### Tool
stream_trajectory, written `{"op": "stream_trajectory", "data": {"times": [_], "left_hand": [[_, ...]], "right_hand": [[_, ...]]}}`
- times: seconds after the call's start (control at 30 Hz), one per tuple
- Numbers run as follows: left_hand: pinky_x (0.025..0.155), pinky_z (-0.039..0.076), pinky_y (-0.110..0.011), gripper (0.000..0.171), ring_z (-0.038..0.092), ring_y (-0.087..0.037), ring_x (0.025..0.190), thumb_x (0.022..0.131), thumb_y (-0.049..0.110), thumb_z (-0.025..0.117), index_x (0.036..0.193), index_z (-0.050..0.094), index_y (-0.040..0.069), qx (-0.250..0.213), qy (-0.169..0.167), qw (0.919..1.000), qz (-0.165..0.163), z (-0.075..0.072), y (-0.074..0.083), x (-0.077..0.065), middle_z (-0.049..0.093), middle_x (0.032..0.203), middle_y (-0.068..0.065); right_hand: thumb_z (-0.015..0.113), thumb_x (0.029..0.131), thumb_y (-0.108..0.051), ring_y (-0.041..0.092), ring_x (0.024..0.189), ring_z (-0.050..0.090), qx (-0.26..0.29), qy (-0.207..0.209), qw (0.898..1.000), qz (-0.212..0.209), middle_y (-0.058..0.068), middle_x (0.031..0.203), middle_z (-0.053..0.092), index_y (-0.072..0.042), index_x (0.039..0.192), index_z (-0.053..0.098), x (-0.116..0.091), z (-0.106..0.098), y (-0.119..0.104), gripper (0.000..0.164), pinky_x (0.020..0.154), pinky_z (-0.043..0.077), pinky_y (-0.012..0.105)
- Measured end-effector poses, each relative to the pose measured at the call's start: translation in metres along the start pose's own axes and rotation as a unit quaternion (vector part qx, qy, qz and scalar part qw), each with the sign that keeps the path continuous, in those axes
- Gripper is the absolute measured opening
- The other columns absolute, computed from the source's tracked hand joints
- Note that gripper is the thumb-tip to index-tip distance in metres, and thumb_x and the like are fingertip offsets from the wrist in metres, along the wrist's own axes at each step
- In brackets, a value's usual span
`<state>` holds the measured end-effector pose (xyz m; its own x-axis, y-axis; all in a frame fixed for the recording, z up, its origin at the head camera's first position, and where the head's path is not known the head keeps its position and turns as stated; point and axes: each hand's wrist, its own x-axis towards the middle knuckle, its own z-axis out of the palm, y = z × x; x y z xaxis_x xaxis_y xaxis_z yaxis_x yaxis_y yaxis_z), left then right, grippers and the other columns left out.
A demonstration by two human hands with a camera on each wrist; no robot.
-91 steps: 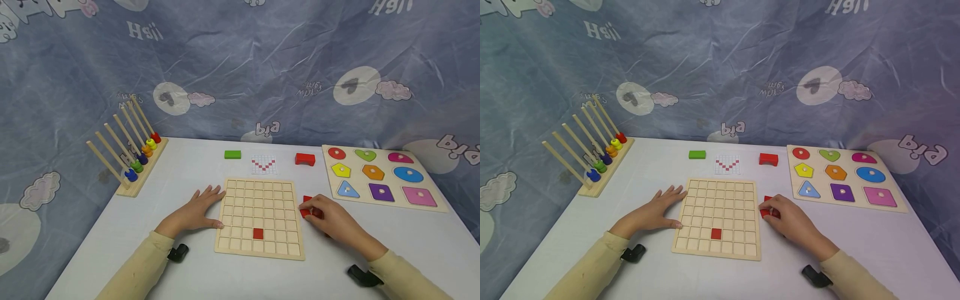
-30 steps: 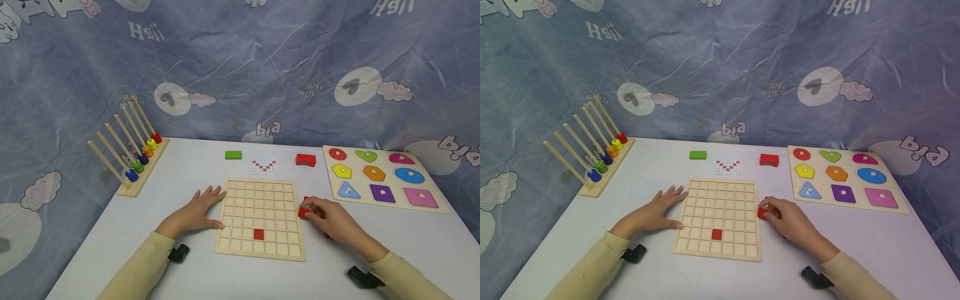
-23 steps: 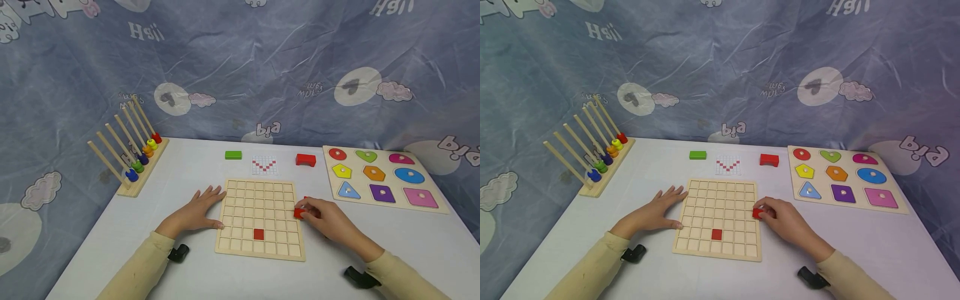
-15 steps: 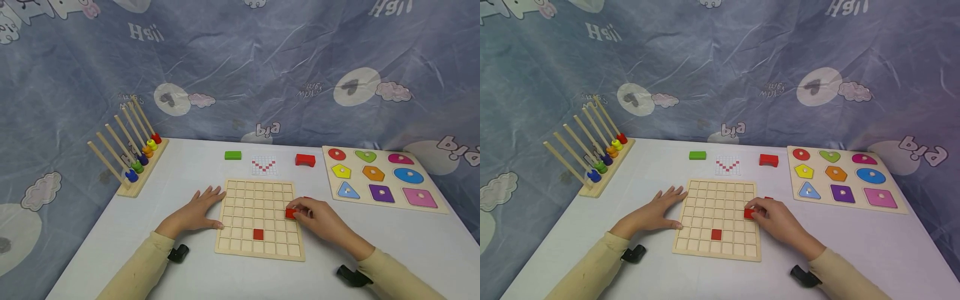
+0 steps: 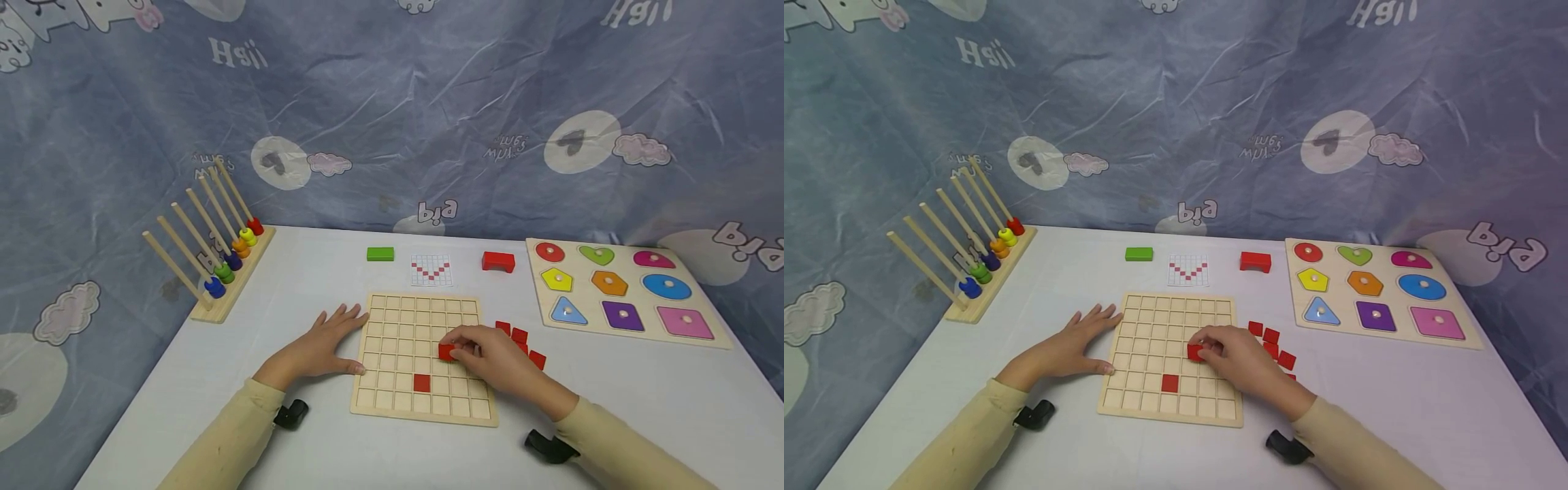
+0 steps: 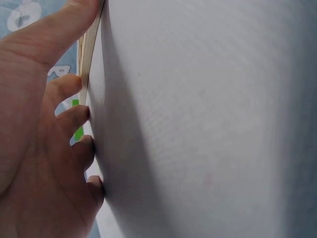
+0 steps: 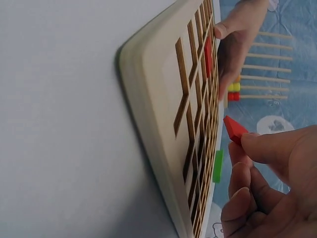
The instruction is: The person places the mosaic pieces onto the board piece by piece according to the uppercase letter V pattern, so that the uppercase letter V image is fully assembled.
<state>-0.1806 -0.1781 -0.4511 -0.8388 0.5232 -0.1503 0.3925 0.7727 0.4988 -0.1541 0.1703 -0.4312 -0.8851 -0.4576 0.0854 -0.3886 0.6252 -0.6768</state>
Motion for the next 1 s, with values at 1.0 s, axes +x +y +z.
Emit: {"op": "stream_trajectory", "data": {"times": [1.0], "left_hand": [[0.124, 0.003, -0.059, 0.105, 0.006, -0.035, 0.156, 0.077, 0.055, 0.083, 0.161, 0.033, 0.016, 0.003, -0.001, 1.0000, -0.004, 0.001, -0.001, 0.001, 0.020, 0.169, -0.010]], "right_hand": [[0.075, 0.093, -0.012, 0.004, 0.072, 0.052, -0.028, -0.025, 0.999, -0.039, -0.017, 0.077, 0.057, -0.022, 0.102, 0.076, 0.022, 0.043, -0.028, 0.014, 0.065, 0.048, 0.022]]}}
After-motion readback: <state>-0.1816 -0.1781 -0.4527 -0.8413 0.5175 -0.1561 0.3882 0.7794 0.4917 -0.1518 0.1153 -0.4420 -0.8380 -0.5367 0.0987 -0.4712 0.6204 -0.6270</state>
